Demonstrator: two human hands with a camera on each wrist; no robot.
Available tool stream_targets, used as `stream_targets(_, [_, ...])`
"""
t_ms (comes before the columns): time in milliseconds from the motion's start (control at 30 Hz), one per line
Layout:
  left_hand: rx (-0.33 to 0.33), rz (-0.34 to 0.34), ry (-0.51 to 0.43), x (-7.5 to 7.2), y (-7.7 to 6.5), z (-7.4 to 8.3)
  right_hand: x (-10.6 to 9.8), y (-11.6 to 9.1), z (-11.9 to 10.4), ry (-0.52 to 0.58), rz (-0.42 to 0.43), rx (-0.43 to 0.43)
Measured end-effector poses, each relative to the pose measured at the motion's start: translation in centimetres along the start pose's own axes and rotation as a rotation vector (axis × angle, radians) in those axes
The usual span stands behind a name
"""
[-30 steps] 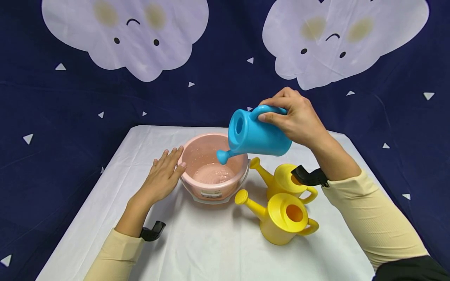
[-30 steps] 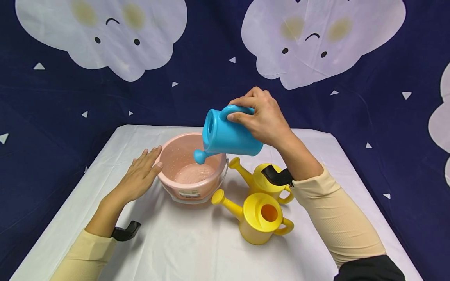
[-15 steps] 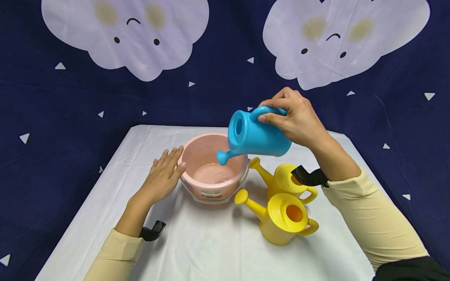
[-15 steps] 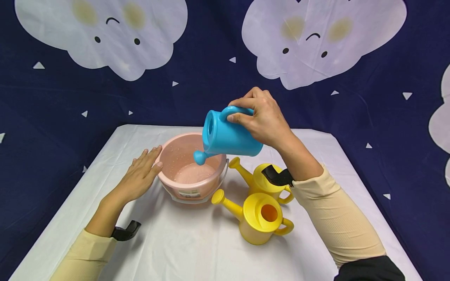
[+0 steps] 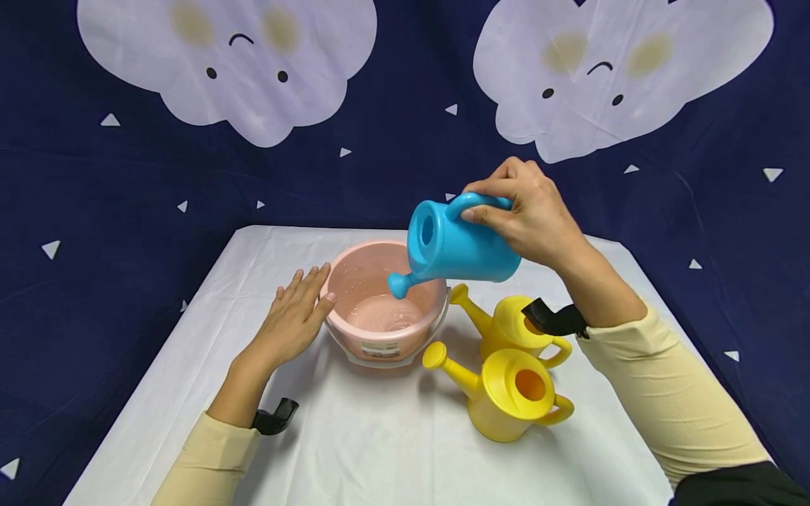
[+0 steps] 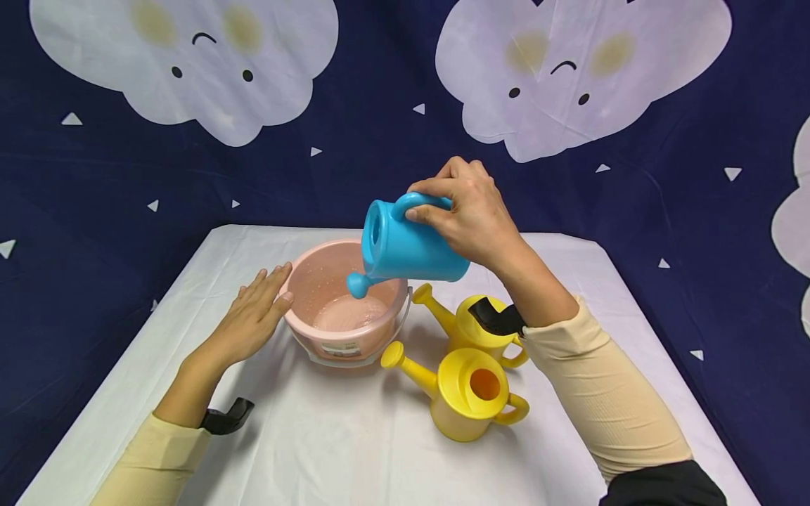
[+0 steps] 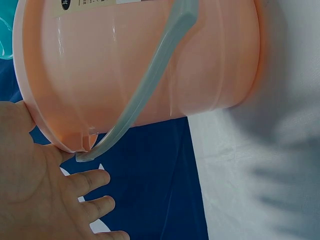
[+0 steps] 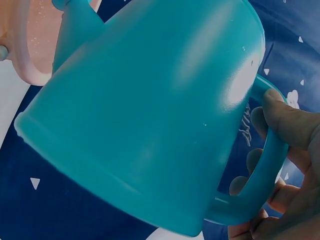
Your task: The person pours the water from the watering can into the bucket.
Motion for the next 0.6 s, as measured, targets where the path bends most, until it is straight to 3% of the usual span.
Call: stream_targets(600, [-0.002, -0.001, 0.000, 0.03, 0.03, -0.03, 0.19, 0.11, -0.17, -0.013, -0.008, -0.004])
Point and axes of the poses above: each hand's wrist, its own y-axis towards the middle knuckle, its own x-axis out of the palm, z = x × y, the point moved 6 cm from there along y, towards the middle knuckle, and after that the axes turned 6 degrees about -z, right-handed, at the moved point
